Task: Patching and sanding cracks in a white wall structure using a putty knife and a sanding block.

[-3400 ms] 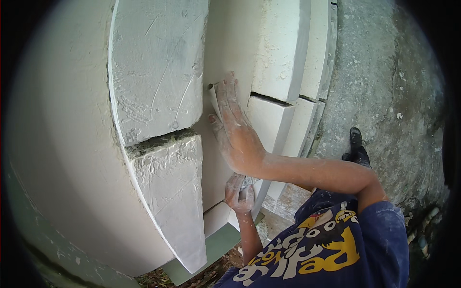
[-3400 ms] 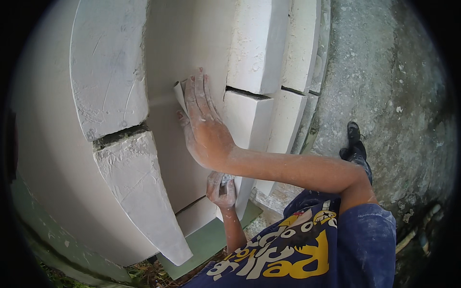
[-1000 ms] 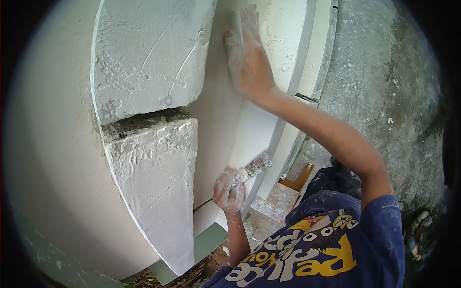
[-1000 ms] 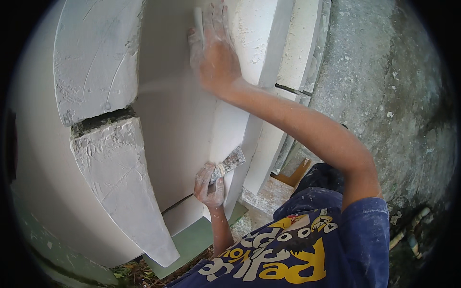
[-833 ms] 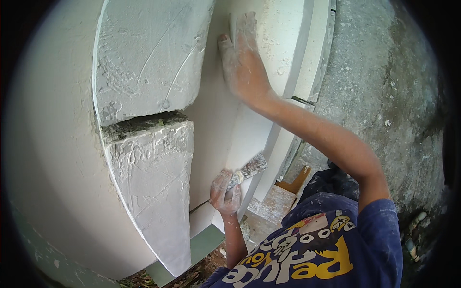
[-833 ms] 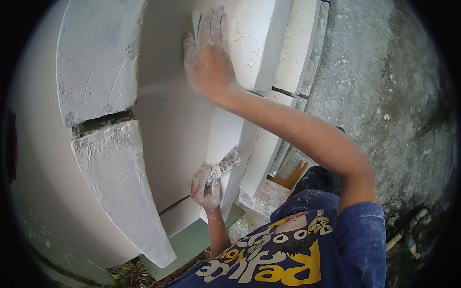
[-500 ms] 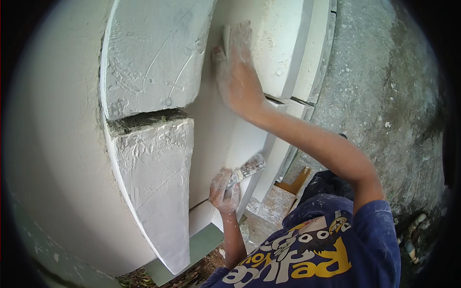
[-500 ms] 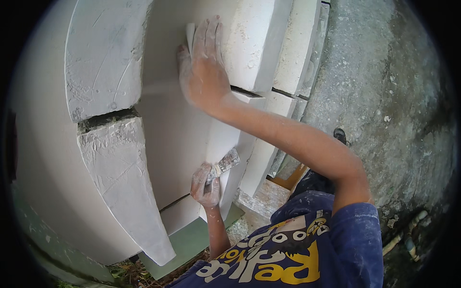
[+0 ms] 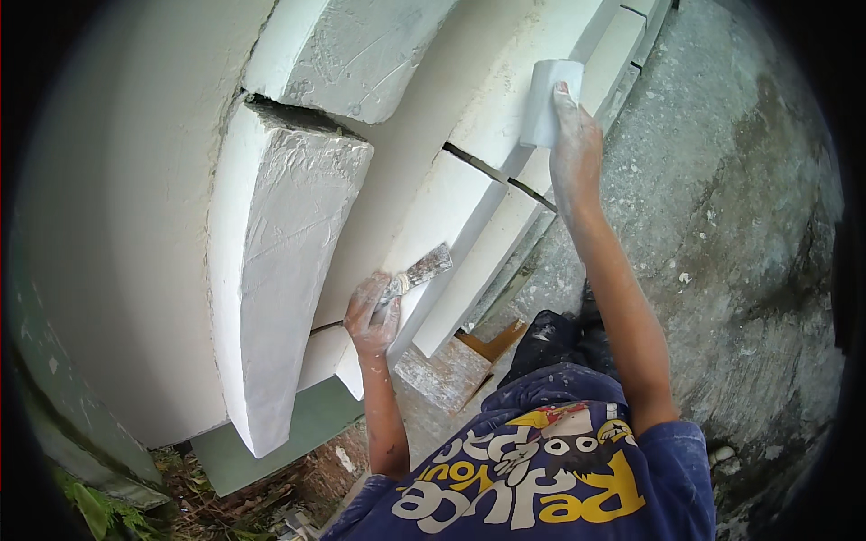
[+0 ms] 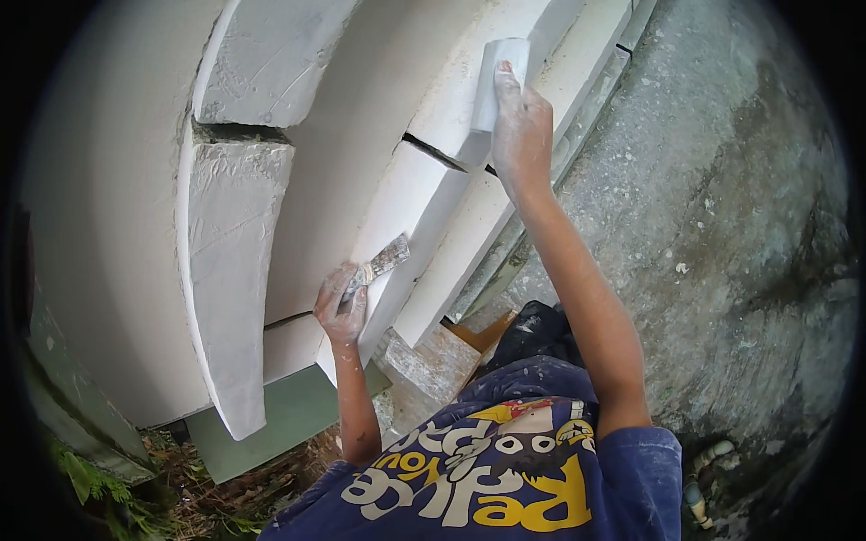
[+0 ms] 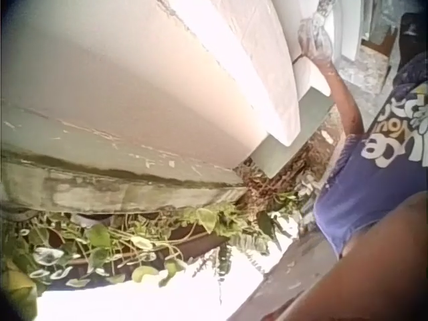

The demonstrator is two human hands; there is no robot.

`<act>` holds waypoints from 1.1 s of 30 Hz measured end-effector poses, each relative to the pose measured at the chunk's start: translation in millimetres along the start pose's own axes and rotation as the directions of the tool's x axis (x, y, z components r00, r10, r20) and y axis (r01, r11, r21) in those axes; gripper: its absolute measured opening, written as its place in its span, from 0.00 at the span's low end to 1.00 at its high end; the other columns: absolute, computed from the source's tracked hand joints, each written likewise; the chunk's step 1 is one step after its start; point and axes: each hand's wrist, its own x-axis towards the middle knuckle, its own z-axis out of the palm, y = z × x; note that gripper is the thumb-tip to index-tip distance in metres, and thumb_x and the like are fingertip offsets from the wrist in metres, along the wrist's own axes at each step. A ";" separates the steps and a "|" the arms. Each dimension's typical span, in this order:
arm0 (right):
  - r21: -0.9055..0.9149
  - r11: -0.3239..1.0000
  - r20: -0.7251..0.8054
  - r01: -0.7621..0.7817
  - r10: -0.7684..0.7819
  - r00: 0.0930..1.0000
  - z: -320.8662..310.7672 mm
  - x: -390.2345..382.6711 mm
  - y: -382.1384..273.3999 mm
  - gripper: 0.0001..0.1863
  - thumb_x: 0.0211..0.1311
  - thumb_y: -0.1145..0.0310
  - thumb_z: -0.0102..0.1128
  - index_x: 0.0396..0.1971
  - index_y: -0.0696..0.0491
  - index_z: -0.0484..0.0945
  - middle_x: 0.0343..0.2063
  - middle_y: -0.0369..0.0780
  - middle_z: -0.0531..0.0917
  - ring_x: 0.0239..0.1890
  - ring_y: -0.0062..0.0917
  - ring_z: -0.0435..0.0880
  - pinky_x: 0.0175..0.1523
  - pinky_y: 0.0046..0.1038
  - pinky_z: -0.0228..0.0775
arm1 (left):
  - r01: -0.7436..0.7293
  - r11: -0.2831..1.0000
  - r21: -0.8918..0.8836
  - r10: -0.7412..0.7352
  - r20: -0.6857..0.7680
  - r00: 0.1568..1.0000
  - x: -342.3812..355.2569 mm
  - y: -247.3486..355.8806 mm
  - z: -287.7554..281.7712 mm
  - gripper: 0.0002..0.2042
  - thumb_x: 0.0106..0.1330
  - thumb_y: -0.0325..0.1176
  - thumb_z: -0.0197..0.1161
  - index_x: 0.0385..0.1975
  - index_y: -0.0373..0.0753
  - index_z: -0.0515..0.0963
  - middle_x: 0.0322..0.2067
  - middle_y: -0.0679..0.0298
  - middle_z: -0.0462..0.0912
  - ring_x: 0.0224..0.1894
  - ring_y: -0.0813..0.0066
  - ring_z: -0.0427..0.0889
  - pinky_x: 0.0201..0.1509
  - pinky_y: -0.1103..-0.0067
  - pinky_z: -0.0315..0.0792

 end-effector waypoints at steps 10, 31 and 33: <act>-0.351 0.922 0.256 -0.164 0.263 0.930 -162.9 -85.4 26.8 0.24 0.76 0.57 0.50 0.41 0.66 0.83 0.28 0.40 0.84 0.30 0.20 0.78 0.39 0.28 0.71 | 0.100 0.987 0.130 -0.090 -0.080 0.993 -6.2 32.0 10.5 0.18 0.58 0.21 0.67 0.50 0.35 0.82 0.50 0.54 0.84 0.53 0.52 0.82 0.61 0.62 0.74; -0.340 0.936 0.720 -0.095 0.324 0.613 -177.3 147.8 -61.8 0.20 0.78 0.60 0.54 0.56 0.62 0.77 0.50 0.41 0.82 0.51 0.22 0.80 0.56 0.27 0.72 | -0.019 -0.061 -0.998 -0.729 0.032 0.684 184.2 317.6 212.1 0.20 0.77 0.45 0.53 0.47 0.31 0.79 0.48 0.58 0.80 0.43 0.73 0.82 0.51 0.76 0.74; -0.165 0.944 0.762 -0.286 0.307 0.571 -165.3 164.6 -70.7 0.21 0.78 0.60 0.53 0.59 0.62 0.74 0.52 0.40 0.82 0.55 0.23 0.80 0.59 0.28 0.71 | -0.064 -0.068 -0.996 -0.733 0.007 0.680 207.9 323.1 218.9 0.18 0.79 0.44 0.53 0.54 0.34 0.75 0.44 0.63 0.81 0.48 0.77 0.80 0.54 0.77 0.72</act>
